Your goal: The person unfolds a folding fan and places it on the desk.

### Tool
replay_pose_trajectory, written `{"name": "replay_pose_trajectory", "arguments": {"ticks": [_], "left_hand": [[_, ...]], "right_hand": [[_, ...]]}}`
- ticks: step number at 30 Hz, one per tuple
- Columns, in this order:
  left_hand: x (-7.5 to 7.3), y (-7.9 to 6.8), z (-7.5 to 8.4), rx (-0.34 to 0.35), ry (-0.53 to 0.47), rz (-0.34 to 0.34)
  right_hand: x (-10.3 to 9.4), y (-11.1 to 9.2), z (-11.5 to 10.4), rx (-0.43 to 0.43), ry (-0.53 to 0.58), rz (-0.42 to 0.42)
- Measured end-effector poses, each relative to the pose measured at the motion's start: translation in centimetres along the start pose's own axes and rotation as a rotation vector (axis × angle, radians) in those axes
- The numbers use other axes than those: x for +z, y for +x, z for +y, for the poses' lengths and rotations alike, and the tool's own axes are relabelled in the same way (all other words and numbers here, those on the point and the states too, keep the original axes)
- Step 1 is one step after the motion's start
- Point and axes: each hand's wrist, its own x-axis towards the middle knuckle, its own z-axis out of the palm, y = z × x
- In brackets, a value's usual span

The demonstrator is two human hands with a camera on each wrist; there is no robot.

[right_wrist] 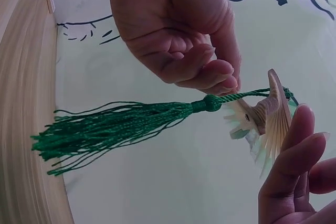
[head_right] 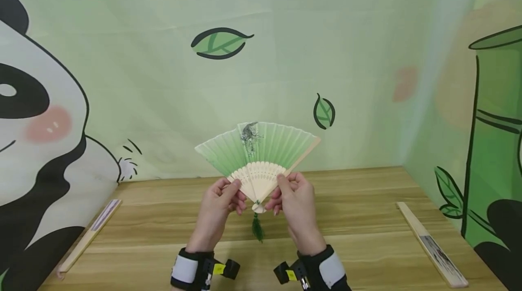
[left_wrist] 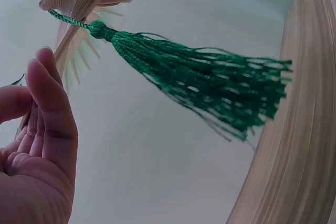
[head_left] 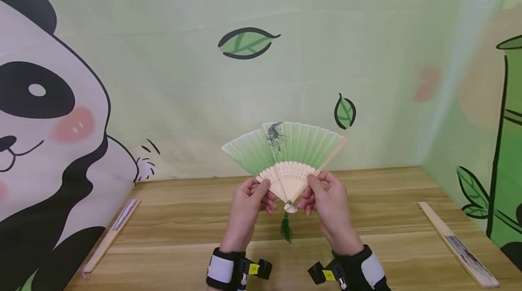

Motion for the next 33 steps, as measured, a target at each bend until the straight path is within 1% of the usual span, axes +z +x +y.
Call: {"name": "replay_pose_trajectory", "arguments": {"ticks": [4,10,16,21,26,30,33], "left_hand": [[-0.08,-0.12,0.09,-0.006,-0.024,-0.006],[-0.06,-0.15,0.33,0.0,-0.026,-0.015],[-0.15,-0.25,0.52,0.013,-0.079,-0.03],[-0.44,-0.48,0.65,0.013,-0.12,-0.047],[-0.54,-0.54,0.63,0.013,-0.14,-0.057],[-0.41,-0.55,0.62,0.014,-0.147,-0.057],[-0.36,-0.56,0.71,0.017,-0.156,-0.041]], "right_hand": [[0.02,-0.06,-0.07,0.006,0.025,0.002],[0.18,-0.06,-0.19,0.005,0.055,0.008],[0.4,0.02,-0.18,0.002,0.07,-0.004],[0.55,-0.1,-0.04,0.017,0.08,-0.026],[0.58,-0.29,0.02,0.036,0.088,-0.025],[0.49,-0.38,-0.08,0.047,0.107,-0.017],[0.45,-0.45,-0.15,0.049,0.111,-0.024]]}}
